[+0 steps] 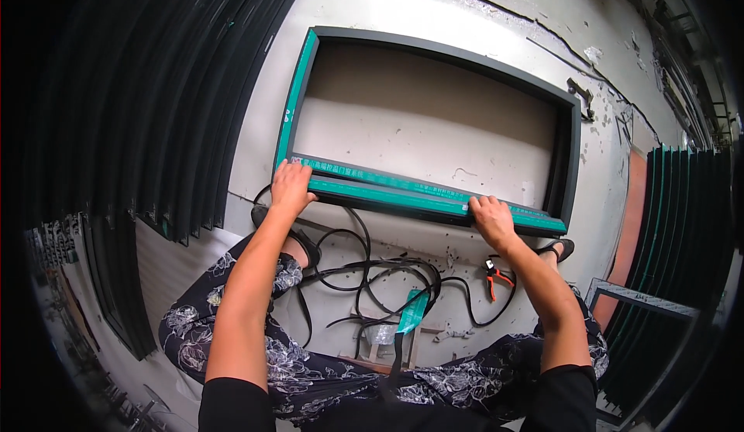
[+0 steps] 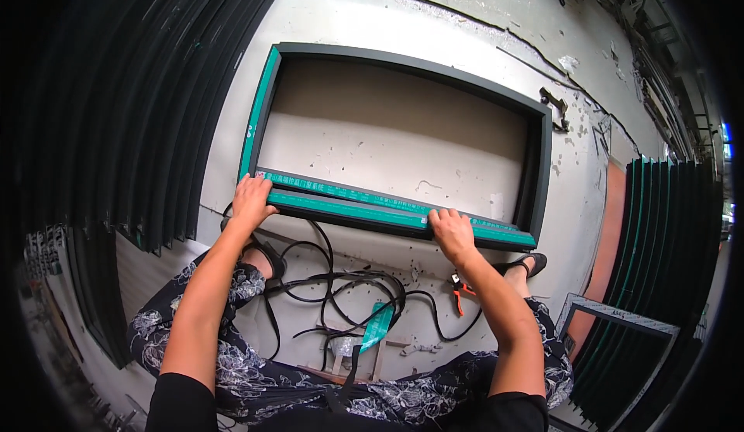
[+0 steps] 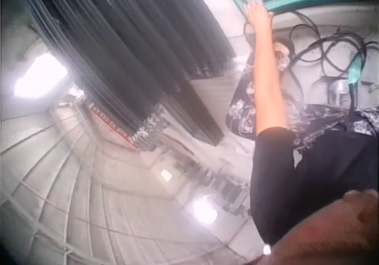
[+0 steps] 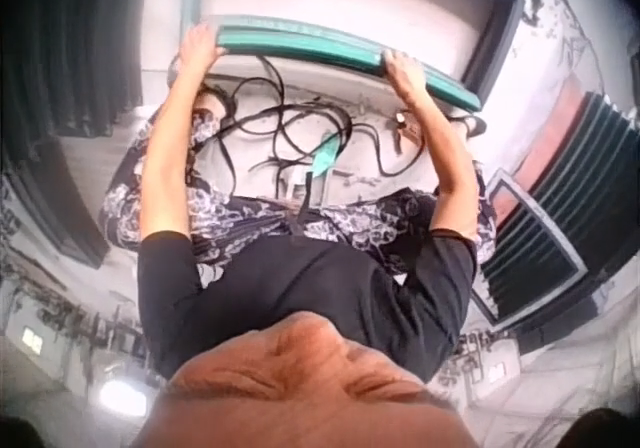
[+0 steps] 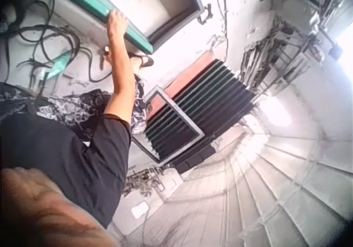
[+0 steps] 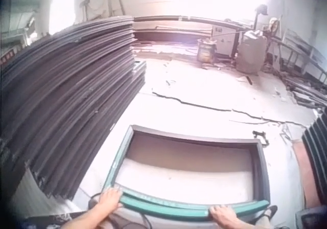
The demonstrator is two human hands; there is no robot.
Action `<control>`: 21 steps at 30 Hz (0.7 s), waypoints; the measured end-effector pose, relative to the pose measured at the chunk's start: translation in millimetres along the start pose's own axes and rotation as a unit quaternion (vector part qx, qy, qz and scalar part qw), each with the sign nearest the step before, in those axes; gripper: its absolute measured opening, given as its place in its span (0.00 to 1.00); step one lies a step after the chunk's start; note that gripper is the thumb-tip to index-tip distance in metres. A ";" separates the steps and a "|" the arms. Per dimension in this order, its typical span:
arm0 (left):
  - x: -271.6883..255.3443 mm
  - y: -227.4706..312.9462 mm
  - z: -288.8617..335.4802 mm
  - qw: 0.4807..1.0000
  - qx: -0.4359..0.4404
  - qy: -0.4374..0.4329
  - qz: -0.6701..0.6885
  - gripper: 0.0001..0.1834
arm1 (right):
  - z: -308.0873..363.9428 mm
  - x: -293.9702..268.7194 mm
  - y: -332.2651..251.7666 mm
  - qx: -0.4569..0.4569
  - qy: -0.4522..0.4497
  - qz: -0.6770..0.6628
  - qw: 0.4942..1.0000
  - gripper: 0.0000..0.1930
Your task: The person applies a rubber sealing strip to the inner edge of a metal frame, pressing it into place by hand and using pliers to cut the strip to length.
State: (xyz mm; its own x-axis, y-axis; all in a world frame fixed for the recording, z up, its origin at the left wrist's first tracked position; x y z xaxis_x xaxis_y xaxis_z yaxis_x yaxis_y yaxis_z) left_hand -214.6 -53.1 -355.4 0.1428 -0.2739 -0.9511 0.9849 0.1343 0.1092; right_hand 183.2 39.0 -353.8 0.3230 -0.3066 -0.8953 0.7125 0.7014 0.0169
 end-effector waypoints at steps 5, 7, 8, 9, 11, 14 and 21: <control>11.6 84.0 29.8 0.999 0.010 0.015 0.045 0.25 | -2.7 3.2 77.6 0.063 0.044 0.074 0.994 0.06; 21.7 127.4 38.8 0.998 0.005 -0.004 0.060 0.24 | -7.9 -2.1 113.4 0.098 0.080 0.102 0.987 0.05; 25.8 145.8 42.9 0.997 0.008 -0.010 0.074 0.23 | -8.2 -6.1 127.1 0.115 0.097 0.116 0.982 0.04; 29.2 163.7 43.2 0.995 0.012 -0.024 0.093 0.23 | -6.8 -8.0 140.7 0.154 0.109 0.107 0.976 0.04; 34.7 183.0 44.2 0.993 0.019 -0.012 0.115 0.23 | -5.9 -15.2 145.7 0.199 0.113 0.075 0.971 0.03; 33.8 176.1 48.2 0.991 -0.004 -0.018 0.133 0.23 | 20.6 -20.1 114.1 0.196 0.135 -0.002 0.971 0.03; 7.2 165.0 74.9 0.979 -0.026 0.033 0.201 0.19 | 136.6 119.8 45.3 0.202 -0.191 -0.077 0.957 0.38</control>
State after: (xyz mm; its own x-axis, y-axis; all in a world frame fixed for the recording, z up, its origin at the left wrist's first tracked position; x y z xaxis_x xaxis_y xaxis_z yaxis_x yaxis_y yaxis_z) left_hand -43.7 -104.2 -322.5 0.5089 -0.1273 -0.8514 0.8443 0.2667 0.4648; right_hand 339.3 -53.8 -399.5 0.3434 -0.6541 -0.6739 0.9282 0.3456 0.1376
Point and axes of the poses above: each hand's wrist, its own z-axis away from the middle knuckle, its own x-axis out of the palm, y = z × x, the point moved 7 cm from there along -z, towards the middle knuckle, and after that the axes turned 8 degrees about -y, right-handed, at the moved point
